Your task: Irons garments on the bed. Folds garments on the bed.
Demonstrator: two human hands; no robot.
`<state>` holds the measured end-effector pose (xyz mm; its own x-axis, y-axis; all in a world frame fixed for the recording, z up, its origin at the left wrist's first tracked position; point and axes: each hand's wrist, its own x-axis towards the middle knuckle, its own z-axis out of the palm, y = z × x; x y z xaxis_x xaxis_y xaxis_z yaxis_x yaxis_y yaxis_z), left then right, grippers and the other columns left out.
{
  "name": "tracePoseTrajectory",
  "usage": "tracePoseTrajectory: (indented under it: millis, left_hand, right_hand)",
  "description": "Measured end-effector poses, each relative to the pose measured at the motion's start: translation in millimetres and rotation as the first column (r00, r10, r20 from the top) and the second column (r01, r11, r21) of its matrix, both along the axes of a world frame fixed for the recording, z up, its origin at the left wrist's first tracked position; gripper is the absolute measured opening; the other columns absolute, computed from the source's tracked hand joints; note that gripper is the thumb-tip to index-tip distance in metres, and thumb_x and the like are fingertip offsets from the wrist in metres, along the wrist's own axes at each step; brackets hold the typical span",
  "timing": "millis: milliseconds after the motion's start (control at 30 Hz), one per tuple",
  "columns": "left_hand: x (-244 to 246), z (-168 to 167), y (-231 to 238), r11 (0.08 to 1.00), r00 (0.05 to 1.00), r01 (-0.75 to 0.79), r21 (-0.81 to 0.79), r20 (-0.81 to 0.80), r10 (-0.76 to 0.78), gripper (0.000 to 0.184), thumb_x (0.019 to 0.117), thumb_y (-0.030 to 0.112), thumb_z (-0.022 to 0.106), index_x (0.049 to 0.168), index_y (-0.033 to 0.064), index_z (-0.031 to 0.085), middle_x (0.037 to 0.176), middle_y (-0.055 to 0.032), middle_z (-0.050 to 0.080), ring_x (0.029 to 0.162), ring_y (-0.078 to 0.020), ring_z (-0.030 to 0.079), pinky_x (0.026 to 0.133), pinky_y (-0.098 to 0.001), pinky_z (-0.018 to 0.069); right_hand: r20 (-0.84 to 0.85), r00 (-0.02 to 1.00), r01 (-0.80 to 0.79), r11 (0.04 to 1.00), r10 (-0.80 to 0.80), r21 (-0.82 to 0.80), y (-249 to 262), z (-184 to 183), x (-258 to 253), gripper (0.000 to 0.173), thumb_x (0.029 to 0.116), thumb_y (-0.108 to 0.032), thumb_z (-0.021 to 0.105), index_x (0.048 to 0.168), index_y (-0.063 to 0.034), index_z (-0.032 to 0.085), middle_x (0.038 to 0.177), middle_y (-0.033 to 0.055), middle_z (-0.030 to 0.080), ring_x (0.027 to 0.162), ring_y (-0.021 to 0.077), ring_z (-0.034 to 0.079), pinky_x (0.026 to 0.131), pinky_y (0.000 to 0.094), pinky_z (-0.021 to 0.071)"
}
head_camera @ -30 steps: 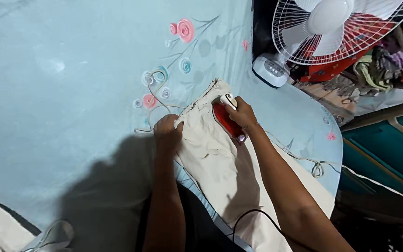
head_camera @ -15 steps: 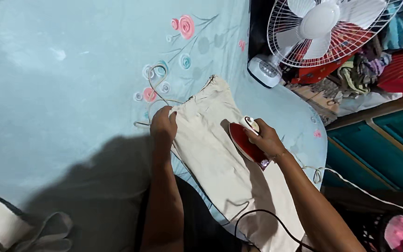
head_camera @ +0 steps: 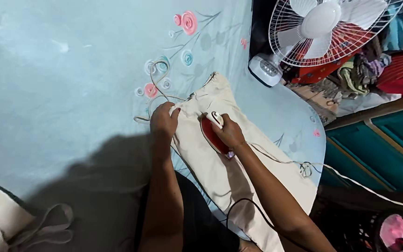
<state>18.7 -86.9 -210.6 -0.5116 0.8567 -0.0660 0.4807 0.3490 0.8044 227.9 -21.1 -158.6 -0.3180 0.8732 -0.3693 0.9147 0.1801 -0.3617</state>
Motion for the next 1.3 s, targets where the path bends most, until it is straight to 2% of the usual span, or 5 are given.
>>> tracePoseTrajectory:
  millis: [300, 600, 833, 1133, 1300]
  left_hand:
    - [-3, 0, 2, 1.000, 1.000, 0.002, -0.017, 0.013, -0.002, 0.036, 0.1054, 0.023, 0.060, 0.127, -0.0048, 0.065, 0.127, -0.0275, 0.066, 0.124, -0.0441, 0.061, 0.107, -0.0623, 0.0442]
    - [3, -6, -10, 0.995, 0.998, 0.051, 0.084, -0.043, -0.047, 0.028, 0.1055, 0.021, 0.060, 0.124, 0.0005, 0.066, 0.125, -0.0264, 0.065, 0.119, -0.0460, 0.062, 0.101, -0.0647, 0.0478]
    - [-4, -6, 1, 1.000, 1.000, 0.004, 0.018, 0.001, -0.004, 0.032, 0.1047, 0.021, 0.060, 0.124, -0.0032, 0.067, 0.124, -0.0269, 0.067, 0.121, -0.0442, 0.063, 0.104, -0.0630, 0.0457]
    - [5, 2, -17, 0.999, 1.000, 0.023, 0.045, 0.004, -0.023, 0.031, 0.1071, 0.023, 0.057, 0.127, 0.0000, 0.064, 0.125, -0.0271, 0.065, 0.117, -0.0465, 0.063, 0.099, -0.0645, 0.0486]
    - [-3, -2, -4, 1.000, 1.000, 0.014, 0.018, 0.026, -0.014, 0.034, 0.1085, 0.024, 0.054, 0.127, -0.0031, 0.065, 0.123, -0.0281, 0.066, 0.118, -0.0455, 0.062, 0.101, -0.0633, 0.0469]
  right_hand:
    - [-0.041, 0.994, -0.108, 0.982, 0.103, -0.156, -22, 11, 15, 0.050, 0.1042, -0.042, 0.057, 0.131, -0.0001, 0.057, 0.103, 0.0193, 0.069, 0.097, 0.0329, 0.069, 0.089, 0.0521, 0.0532]
    - [-0.079, 0.995, 0.052, 0.999, -0.053, -0.008, 6, -8, -43, 0.050, 0.1051, -0.044, 0.057, 0.133, -0.0020, 0.055, 0.104, 0.0234, 0.070, 0.098, 0.0417, 0.070, 0.082, 0.0610, 0.0541]
    - [-0.059, 0.987, -0.154, 0.976, 0.146, -0.153, -18, 7, -19, 0.048, 0.1033, -0.040, 0.060, 0.130, -0.0005, 0.056, 0.101, 0.0200, 0.069, 0.098, 0.0351, 0.069, 0.089, 0.0549, 0.0530]
    - [-0.138, 0.977, -0.168, 0.984, 0.160, -0.053, 2, -7, -53, 0.048, 0.1021, -0.043, 0.063, 0.130, -0.0036, 0.056, 0.097, 0.0217, 0.070, 0.089, 0.0399, 0.070, 0.075, 0.0609, 0.0544]
    - [-0.075, 0.967, -0.251, 0.955, 0.242, -0.156, -11, 3, -31, 0.051, 0.1030, -0.044, 0.059, 0.133, -0.0025, 0.055, 0.103, 0.0211, 0.070, 0.100, 0.0383, 0.069, 0.088, 0.0592, 0.0532]
